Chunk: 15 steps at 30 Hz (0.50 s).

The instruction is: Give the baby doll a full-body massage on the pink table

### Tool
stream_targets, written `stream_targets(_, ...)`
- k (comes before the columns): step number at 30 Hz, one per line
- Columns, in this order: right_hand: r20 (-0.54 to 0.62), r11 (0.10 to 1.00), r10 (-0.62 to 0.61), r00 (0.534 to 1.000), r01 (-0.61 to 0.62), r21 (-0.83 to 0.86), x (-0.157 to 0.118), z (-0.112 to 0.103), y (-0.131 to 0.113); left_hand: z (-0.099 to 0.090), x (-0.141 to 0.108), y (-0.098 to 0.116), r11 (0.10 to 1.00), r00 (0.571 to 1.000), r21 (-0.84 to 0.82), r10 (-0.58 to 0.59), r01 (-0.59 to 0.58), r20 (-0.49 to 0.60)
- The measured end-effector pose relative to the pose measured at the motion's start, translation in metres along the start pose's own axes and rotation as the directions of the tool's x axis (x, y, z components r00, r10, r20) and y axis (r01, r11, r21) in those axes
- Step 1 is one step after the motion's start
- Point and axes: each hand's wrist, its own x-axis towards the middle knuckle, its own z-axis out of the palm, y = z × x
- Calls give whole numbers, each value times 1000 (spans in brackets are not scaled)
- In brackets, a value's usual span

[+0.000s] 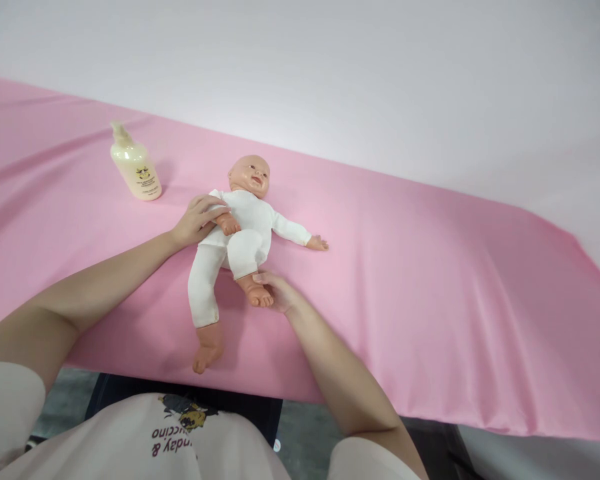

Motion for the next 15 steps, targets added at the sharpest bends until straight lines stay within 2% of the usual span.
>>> stream_targets(4,9,999,9,1000,-9,32,0,1,1,0,0,1,1000,1000,-7,-22,22,2)
stream_targets(7,-2,999,48,999,-48,15,-2,0,3,1,0,0,997,996,-61,-55,51,-68)
stream_targets(9,8,997,73,997,-72,-25,-4,-2,4,3,-1,-4,987,984,-128,-116,99,-135)
stream_targets(12,138,980,153,979,-132,-150,-6,-4,4,8,-1,-17,939,937,-273,-271,208,-222)
stream_targets(15,319,924,311,895,-206,-322,-6,-4,3,16,-4,-37,854,853,-424,-441,302,-279)
